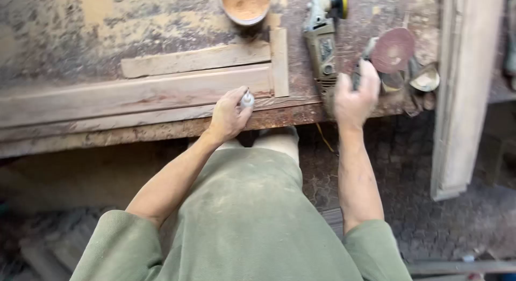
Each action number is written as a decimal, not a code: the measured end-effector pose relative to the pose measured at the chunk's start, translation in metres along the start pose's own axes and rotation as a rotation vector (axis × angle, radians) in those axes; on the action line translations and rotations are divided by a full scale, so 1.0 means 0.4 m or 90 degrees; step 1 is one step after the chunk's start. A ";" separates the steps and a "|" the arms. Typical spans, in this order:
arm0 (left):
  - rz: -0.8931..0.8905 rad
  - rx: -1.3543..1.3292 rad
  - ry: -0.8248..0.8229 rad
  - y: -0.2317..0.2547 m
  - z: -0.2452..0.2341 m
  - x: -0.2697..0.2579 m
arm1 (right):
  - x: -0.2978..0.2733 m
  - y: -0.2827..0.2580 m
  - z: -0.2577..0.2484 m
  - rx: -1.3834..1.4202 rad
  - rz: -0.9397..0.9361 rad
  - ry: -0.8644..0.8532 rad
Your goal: Sanding wooden planks using an angle grinder with a sanding disc and applying wood glue.
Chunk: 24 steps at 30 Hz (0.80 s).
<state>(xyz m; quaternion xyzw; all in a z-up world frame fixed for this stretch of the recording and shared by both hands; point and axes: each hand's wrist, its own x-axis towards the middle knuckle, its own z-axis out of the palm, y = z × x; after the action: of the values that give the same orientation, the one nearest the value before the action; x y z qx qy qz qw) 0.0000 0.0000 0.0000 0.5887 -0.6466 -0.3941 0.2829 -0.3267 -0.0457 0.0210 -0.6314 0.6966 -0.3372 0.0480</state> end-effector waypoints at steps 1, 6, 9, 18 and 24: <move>-0.014 0.015 0.003 0.044 -0.019 0.022 | 0.028 -0.010 0.052 0.017 0.004 -0.010; -0.037 0.082 -0.015 0.074 0.045 0.121 | 0.114 0.032 0.257 -0.077 0.275 -0.423; -0.025 0.077 0.016 0.054 0.159 0.203 | 0.119 0.016 0.171 0.216 0.167 -0.359; 0.084 0.136 0.092 0.002 0.702 0.356 | -0.179 -0.107 -0.290 0.622 0.574 -0.310; 0.086 0.125 -0.036 0.072 0.623 0.310 | -0.390 -0.075 -0.372 0.601 0.563 -0.217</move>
<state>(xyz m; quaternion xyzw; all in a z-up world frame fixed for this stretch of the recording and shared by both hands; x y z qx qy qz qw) -0.2405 -0.0782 -0.1198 0.5573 -0.7280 -0.3257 0.2312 -0.3439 0.1581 0.0954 -0.2417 0.6501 -0.4503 0.5622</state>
